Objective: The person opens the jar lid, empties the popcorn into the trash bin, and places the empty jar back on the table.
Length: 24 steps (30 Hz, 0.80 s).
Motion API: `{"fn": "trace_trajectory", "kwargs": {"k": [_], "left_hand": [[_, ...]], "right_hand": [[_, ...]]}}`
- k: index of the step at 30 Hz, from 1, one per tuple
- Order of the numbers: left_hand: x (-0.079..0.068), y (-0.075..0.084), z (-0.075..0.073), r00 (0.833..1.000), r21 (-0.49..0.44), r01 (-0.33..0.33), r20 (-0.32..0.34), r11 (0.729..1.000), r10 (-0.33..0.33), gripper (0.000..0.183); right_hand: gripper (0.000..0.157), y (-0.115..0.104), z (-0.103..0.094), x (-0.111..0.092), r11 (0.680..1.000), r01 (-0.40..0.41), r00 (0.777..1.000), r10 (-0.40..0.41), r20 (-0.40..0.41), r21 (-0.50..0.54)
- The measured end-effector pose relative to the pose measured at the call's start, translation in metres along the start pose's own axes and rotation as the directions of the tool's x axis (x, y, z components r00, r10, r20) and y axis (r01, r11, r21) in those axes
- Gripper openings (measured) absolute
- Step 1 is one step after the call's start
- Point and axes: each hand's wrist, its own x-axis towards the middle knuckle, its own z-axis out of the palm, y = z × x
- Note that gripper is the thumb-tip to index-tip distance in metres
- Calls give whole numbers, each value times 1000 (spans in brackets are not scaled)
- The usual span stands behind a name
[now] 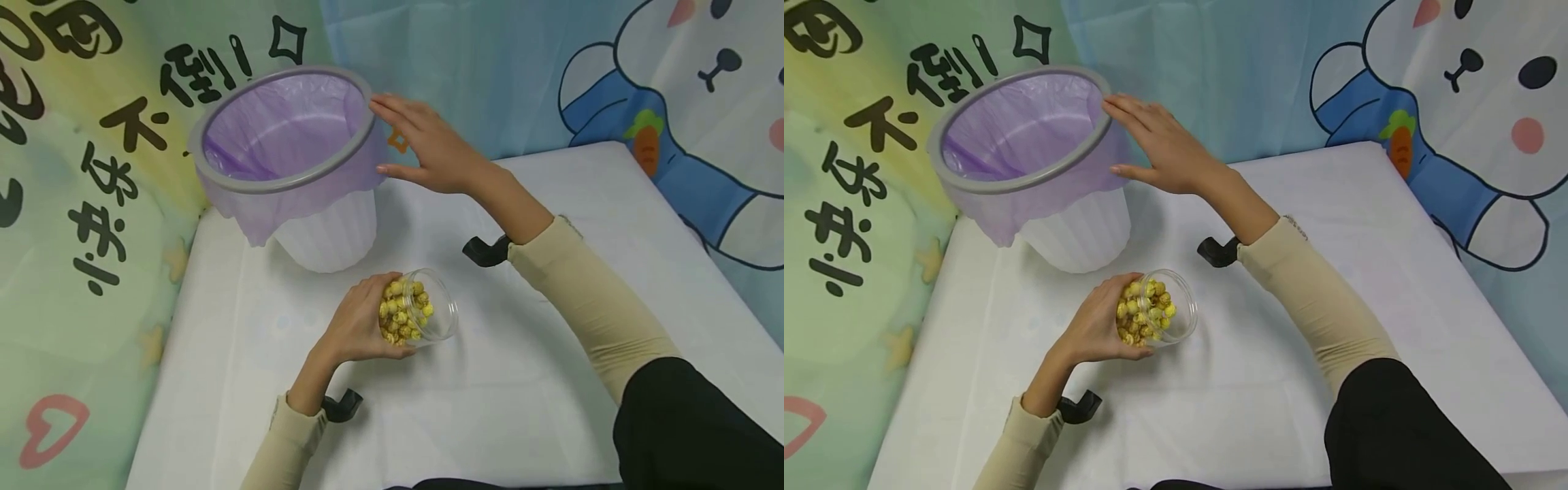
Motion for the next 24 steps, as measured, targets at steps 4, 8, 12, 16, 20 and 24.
{"fn": "trace_trajectory", "kwargs": {"k": [4,8,12,16,20,24], "left_hand": [[-2,-1,1,1000,-4,13,7,1000,-13,106],[-4,-2,1,1000,-9,16,11,1000,-15,106],[-5,-4,1,1000,-19,19,10,1000,-19,106],[-5,-5,0,1000,-25,28,6,999,-28,106],[-5,-5,-3,999,-37,39,9,999,-39,106],[-5,-5,-10,998,-66,59,0,996,-59,106]], "right_hand": [[75,-4,3,9,1000,5,1000,-5,27,-3],[74,-4,6,10,1000,0,999,0,53,-1],[72,-4,10,8,1000,-5,997,5,72,6],[72,-3,12,8,1000,-4,997,3,75,19],[71,-3,13,7,1000,-4,998,2,64,29],[71,-2,15,6,999,-5,999,3,48,35]]}}
